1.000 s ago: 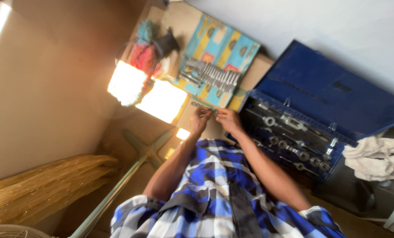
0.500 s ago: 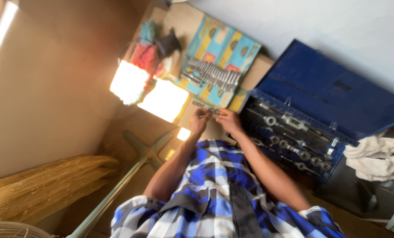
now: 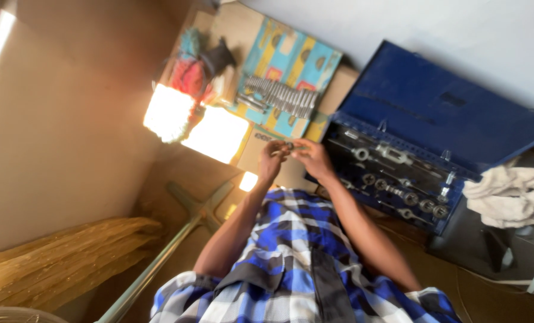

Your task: Inspecting and organizing components of a tap and die tool set.

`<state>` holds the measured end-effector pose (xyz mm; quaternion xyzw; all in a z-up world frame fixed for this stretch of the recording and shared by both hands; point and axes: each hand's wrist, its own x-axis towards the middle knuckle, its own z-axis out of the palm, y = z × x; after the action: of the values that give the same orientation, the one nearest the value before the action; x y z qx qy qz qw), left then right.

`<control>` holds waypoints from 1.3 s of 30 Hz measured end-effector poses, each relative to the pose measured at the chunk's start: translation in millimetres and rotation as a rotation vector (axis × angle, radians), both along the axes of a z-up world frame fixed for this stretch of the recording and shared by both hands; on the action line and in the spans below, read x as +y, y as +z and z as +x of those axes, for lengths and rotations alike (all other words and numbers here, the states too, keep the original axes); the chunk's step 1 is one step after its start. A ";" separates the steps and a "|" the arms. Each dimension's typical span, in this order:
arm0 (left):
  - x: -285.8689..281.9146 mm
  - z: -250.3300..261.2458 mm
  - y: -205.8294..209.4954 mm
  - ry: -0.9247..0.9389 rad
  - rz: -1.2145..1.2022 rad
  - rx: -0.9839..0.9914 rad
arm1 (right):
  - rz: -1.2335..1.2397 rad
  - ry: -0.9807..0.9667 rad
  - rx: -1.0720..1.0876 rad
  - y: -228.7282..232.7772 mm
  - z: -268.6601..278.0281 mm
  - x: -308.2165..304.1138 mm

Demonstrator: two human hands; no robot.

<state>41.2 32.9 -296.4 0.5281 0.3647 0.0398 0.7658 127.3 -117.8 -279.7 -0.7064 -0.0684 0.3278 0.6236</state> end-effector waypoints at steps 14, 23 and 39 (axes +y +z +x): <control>-16.7 28.7 165.2 -0.113 -0.151 -0.306 | 0.298 -0.120 -0.064 163.4 11.0 -39.8; -25.2 42.3 221.3 -0.185 -0.100 -0.436 | 0.402 -0.131 -0.170 230.8 9.1 -63.4; -123.5 58.8 194.0 -0.477 -0.092 -0.362 | 0.252 -0.350 -0.204 188.2 -6.5 -176.8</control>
<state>100.0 -90.6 -102.4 0.5481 0.0896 -0.0643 0.8291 120.9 -294.6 -91.5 -0.6535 -0.0479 0.1305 0.7441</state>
